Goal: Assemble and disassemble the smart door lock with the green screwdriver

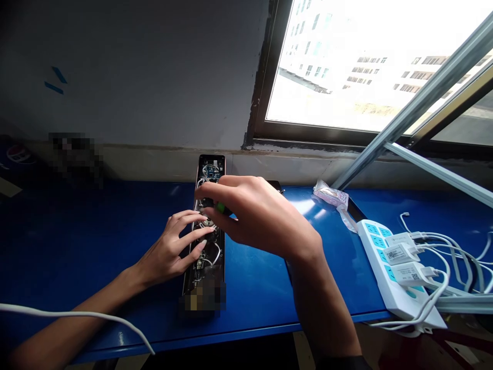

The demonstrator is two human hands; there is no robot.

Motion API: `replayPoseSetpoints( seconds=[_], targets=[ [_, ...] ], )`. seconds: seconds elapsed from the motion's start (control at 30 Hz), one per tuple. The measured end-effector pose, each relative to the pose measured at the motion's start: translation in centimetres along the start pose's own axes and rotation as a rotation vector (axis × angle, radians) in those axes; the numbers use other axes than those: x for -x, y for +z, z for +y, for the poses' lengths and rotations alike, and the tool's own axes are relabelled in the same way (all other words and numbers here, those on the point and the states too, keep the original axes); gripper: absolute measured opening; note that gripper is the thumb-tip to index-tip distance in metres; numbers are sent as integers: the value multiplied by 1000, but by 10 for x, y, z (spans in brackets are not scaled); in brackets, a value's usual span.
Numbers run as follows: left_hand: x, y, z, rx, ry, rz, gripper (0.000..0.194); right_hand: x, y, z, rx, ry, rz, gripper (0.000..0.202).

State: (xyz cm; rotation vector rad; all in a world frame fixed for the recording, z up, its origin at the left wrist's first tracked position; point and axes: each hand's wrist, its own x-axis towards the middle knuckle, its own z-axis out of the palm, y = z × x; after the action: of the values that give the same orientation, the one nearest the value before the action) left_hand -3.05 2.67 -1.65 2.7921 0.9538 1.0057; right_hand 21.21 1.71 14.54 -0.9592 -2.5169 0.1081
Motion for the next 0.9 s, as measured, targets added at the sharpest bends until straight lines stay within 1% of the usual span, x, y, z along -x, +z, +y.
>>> replayPoseSetpoints(
  seconds=[0.07, 0.1, 0.13, 0.2, 0.27, 0.3, 0.4, 0.53, 0.6, 0.67, 0.73, 0.8, 0.9],
  targets=[
    [0, 0, 0, 9, -2, -3, 36, 0, 0, -1, -17, -9, -14, 44],
    [0, 0, 0, 11, -4, -4, 35, 0, -1, -1, -18, -8, -15, 49],
    [1, 0, 0, 12, -5, -2, 35, 1, -1, -1, -11, 0, -14, 47],
    [1, 0, 0, 8, -4, 0, 35, 1, 0, -2, 12, 25, -6, 35],
    [0, 0, 0, 5, -1, -1, 36, 1, 0, -1, 16, 39, -4, 29],
    [0, 0, 0, 6, -3, -2, 36, 1, 1, -1, 6, 33, -8, 30],
    [0, 0, 0, 13, -10, 2, 35, 0, 1, -1, -16, 10, -18, 42],
    [0, 0, 0, 14, -15, 4, 36, 0, 1, 0, -13, 39, -32, 31],
    [0, 0, 1, 18, -22, -3, 36, -1, 1, 1, -26, 32, -30, 32],
    [-1, 0, 1, 27, -29, -2, 36, 0, -1, 2, -30, 10, 10, 37],
    [-1, -1, 2, 39, -34, 17, 35, 2, -3, 2, -27, -7, 80, 40],
    [-1, -1, 3, 58, -35, 47, 34, 3, -5, 1, -39, -18, 142, 40],
    [-2, -1, 3, 94, -26, 106, 32, 5, -8, -3, -78, -40, 200, 38]
  ],
)
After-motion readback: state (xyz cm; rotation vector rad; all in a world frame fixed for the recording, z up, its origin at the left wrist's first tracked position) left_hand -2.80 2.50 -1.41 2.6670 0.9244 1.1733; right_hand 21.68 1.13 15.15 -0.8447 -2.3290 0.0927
